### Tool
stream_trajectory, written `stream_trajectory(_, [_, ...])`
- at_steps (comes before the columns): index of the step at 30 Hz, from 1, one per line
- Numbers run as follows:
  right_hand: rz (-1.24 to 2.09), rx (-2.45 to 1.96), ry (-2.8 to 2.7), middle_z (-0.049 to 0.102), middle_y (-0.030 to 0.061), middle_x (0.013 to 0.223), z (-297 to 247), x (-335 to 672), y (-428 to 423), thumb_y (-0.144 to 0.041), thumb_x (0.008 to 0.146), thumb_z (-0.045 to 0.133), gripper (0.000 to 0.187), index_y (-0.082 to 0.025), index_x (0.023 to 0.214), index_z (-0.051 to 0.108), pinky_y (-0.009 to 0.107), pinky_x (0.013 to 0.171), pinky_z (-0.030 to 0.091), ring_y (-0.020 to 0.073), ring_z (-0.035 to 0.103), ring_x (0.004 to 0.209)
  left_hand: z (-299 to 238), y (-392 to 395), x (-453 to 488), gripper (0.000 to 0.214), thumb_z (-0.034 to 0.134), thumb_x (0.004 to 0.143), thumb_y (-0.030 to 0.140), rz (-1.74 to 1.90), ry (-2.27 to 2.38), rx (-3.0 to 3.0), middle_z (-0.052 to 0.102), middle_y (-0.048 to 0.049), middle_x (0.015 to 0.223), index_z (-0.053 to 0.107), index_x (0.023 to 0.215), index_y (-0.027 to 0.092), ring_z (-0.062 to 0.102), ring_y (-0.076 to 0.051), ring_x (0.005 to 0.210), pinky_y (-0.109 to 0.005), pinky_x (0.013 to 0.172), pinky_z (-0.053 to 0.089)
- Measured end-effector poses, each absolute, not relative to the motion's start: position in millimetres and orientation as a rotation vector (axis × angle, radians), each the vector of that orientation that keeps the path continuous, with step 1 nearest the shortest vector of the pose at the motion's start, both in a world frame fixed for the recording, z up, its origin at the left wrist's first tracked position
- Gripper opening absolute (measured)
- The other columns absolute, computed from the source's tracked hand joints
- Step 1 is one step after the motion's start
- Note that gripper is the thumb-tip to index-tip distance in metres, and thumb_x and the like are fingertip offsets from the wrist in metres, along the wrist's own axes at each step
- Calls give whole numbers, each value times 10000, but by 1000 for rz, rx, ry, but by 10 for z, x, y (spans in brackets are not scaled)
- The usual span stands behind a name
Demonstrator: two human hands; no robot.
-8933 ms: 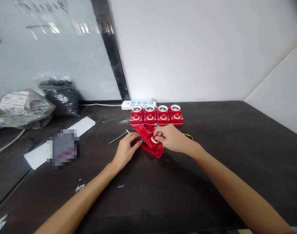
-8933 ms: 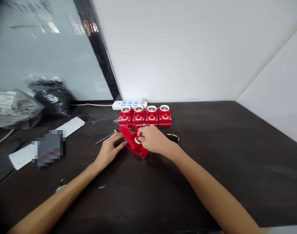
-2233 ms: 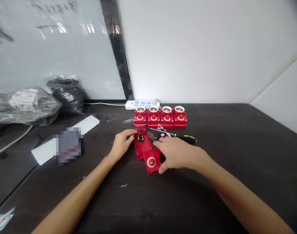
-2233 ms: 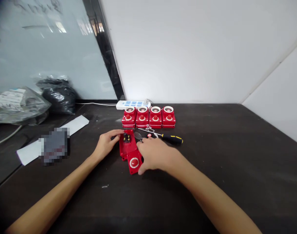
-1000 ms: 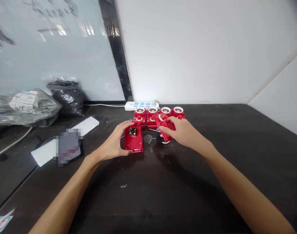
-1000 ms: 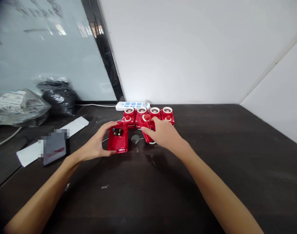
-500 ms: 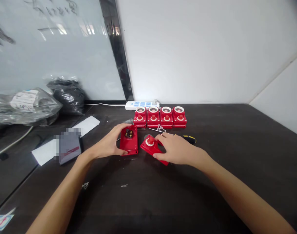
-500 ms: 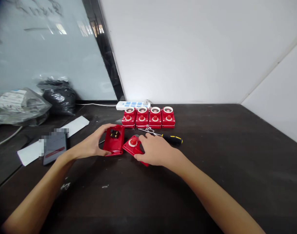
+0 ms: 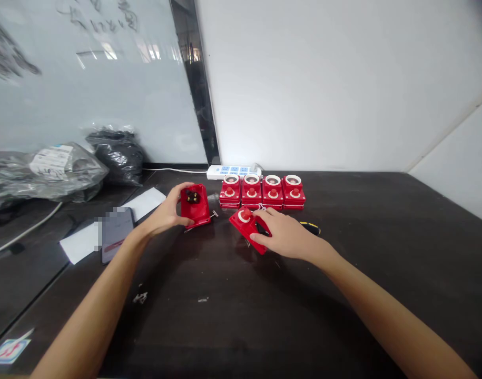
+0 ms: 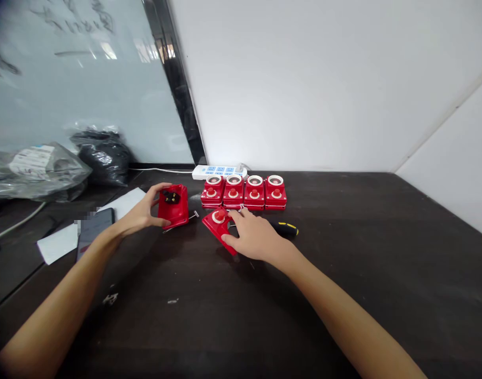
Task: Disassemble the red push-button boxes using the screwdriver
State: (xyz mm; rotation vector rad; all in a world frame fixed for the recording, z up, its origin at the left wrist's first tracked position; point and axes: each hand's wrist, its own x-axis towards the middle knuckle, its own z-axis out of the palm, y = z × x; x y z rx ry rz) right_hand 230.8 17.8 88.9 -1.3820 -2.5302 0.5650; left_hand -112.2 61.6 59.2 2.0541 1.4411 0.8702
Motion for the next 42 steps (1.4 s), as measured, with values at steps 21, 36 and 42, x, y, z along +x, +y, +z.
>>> stream_trajectory(21, [578, -1408, -2313, 658, 155, 1154, 793, 2339, 286, -555, 859, 528, 573, -189, 1296, 596, 447, 794, 488, 308, 632, 975, 382, 1540, -1119, 952, 550, 510, 151, 682, 1429, 1990, 515, -125, 1405, 360, 1443, 148, 514, -330, 1254, -454, 1035, 453])
stream_trajectory(36, [485, -1398, -2284, 624, 141, 1184, 799, 2206, 209, -525, 870, 511, 583, -204, 1357, 535, 448, 805, 501, 307, 634, 991, 372, 413, -742, 190, 532, 853, 345, 237, 1975, 2374, 692, -97, 936, 664, 850, 209, 652, -291, 868, -369, 742, 459])
stream_trajectory(42, [450, -1429, -2293, 619, 149, 1179, 822, 2239, 229, -517, 879, 505, 595, -184, 1372, 525, 437, 798, 492, 300, 630, 968, 273, 381, -577, 203, 433, 915, 254, 226, 1813, 2430, 679, -94, 849, 620, 861, 194, 648, -256, 782, -351, 714, 454])
